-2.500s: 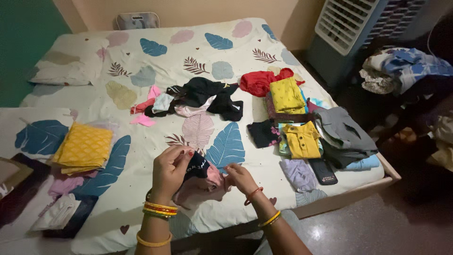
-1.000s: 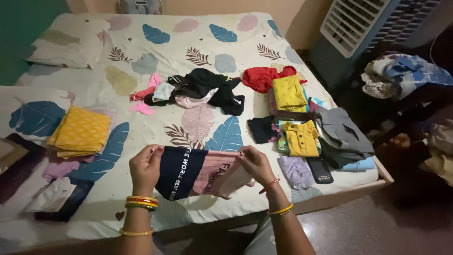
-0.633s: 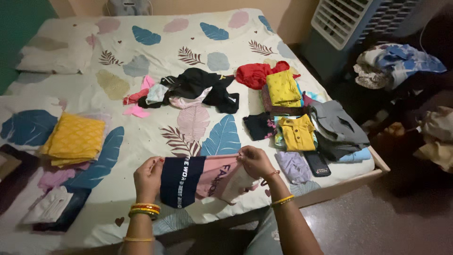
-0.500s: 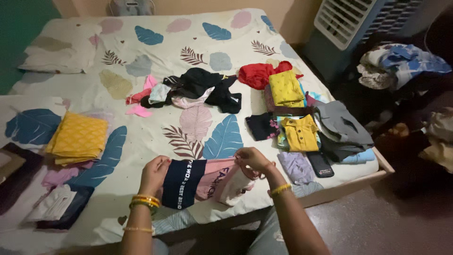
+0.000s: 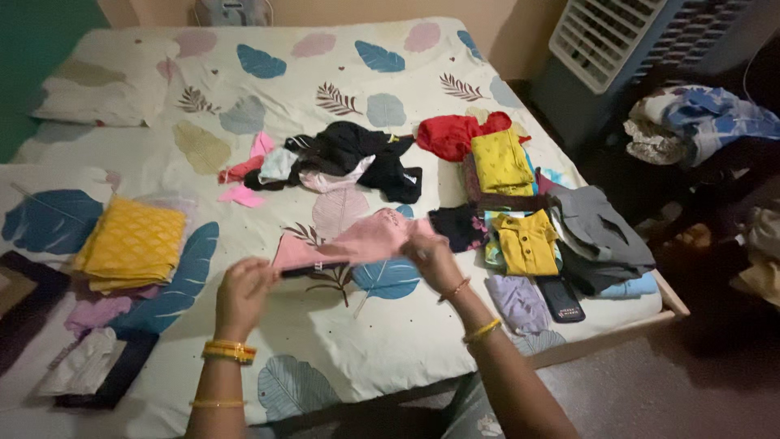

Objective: The person folds several pieces of clothing on a bed, including a beige garment, a black floral top, a pink t-shirt, and a white item. Each item is smoothed, folded into a compact rectangle, and placed into a growing stack on the bed.

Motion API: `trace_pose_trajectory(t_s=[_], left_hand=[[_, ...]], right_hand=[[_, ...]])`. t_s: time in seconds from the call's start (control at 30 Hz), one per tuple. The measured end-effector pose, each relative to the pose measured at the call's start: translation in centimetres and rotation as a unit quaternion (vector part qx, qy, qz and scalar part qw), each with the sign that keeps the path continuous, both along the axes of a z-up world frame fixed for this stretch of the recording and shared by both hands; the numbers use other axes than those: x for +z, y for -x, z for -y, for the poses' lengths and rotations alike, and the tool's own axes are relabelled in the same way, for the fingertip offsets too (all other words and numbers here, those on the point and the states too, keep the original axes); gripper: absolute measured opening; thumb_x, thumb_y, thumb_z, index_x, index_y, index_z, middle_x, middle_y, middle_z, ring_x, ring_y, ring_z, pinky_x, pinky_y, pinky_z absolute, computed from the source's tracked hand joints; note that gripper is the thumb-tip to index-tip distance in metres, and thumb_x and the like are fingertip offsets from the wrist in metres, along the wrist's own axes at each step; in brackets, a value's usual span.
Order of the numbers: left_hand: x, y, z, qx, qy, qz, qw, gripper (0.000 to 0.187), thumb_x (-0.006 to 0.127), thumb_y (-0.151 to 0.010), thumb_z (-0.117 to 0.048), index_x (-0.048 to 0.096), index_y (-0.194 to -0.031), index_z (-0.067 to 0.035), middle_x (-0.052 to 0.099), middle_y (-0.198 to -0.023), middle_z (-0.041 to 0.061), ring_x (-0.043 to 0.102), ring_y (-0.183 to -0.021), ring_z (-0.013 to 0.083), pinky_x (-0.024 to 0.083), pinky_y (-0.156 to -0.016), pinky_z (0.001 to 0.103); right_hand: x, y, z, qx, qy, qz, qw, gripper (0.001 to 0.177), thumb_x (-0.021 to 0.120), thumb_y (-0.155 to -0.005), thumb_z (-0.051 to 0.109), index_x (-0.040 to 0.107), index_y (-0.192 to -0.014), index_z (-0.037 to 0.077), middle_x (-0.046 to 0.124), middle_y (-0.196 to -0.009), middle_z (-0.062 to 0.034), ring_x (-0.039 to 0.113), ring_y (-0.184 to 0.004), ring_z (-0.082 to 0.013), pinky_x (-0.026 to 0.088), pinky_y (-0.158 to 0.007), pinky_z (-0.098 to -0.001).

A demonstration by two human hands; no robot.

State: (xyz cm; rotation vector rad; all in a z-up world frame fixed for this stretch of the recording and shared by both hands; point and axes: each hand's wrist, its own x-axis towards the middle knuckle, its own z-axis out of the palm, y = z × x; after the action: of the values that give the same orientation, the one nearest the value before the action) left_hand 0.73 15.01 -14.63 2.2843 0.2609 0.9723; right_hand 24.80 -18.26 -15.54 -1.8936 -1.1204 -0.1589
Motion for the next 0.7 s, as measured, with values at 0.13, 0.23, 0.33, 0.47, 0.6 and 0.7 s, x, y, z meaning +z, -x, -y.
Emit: trace_pose_trajectory(t_s=[0.13, 0.23, 0.33, 0.47, 0.6, 0.7], left_hand=[[-7.8, 5.5, 1.9, 0.064, 0.02, -0.223, 0.973, 0.018, 0.074, -0.084, -0.019, 0.076, -0.098, -0.008, 0.075, -0.113, 0.018, 0.071, -0.106, 0.0322, 0.056, -0.095, 0.041], [-13.1, 8.3, 3.5, 0.082, 0.023, -0.378, 0.922, 0.039, 0.086, -0.066, -0.028, 0.08, -0.102, -0.014, 0.065, -0.127, 0.022, 0.059, -0.119, 0.0403, 0.049, -0.096, 0.046], [-16.2, 8.5, 3.0, 0.08, -0.047, -0.328, 0.94, 0.042, 0.085, -0.062, -0.03, 0.082, -0.101, -0.016, 0.062, -0.13, 0.022, 0.055, -0.124, 0.0399, 0.046, -0.102, 0.046], [-17.6, 4.8, 2.5, 0.046, -0.015, -0.219, 0.975, 0.025, 0.071, -0.074, -0.02, 0.08, -0.097, -0.014, 0.067, -0.125, 0.018, 0.059, -0.124, 0.038, 0.049, -0.108, 0.044], [-18.5, 0.3, 5.0, 0.032, -0.052, -0.271, 0.961, 0.039, 0.066, -0.092, -0.035, 0.068, -0.123, -0.011, 0.061, -0.138, 0.015, 0.053, -0.136, 0.0352, 0.041, -0.12, 0.044], [-19.6, -0.4, 7.7, 0.057, -0.153, -0.366, 0.916, 0.069, 0.064, -0.086, -0.05, 0.05, -0.145, -0.015, 0.041, -0.155, 0.019, 0.033, -0.145, 0.0406, 0.024, -0.12, 0.052]], right_hand=[[-10.6, 7.7, 1.4, 0.039, 0.125, 0.006, 0.991, 0.022, 0.06, -0.088, -0.007, 0.076, -0.092, 0.008, 0.077, -0.099, -0.0105, 0.072, -0.096, -0.0259, 0.055, -0.09, -0.0386], [-16.1, 11.9, 3.7, 0.072, 0.209, -0.059, 0.974, 0.027, 0.065, -0.078, -0.002, 0.077, -0.1, 0.008, 0.074, -0.101, -0.0136, 0.067, -0.099, -0.035, 0.053, -0.089, -0.0432], [-18.7, 10.5, 4.2, 0.031, 0.163, -0.049, 0.985, 0.023, 0.063, -0.08, -0.003, 0.074, -0.098, 0.006, 0.075, -0.105, -0.0132, 0.069, -0.102, -0.0356, 0.055, -0.091, -0.0423], [-19.8, 6.1, 4.2, -0.148, 0.097, -0.083, 0.981, 0.022, 0.065, -0.085, 0.003, 0.074, -0.105, 0.005, 0.073, -0.105, -0.016, 0.068, -0.1, -0.0365, 0.054, -0.089, -0.0435], [-21.7, 2.3, 3.7, -0.322, 0.079, -0.241, 0.912, 0.042, 0.073, -0.085, 0.016, 0.064, -0.124, 0.006, 0.07, -0.111, -0.0188, 0.071, -0.098, -0.0336, 0.057, -0.085, -0.0416], [-24.6, 1.0, 3.5, -0.342, 0.192, -0.282, 0.875, 0.049, 0.077, -0.095, 0.033, 0.061, -0.129, 0.003, 0.077, -0.108, -0.0191, 0.073, -0.1, -0.0328, 0.056, -0.089, -0.0402]])
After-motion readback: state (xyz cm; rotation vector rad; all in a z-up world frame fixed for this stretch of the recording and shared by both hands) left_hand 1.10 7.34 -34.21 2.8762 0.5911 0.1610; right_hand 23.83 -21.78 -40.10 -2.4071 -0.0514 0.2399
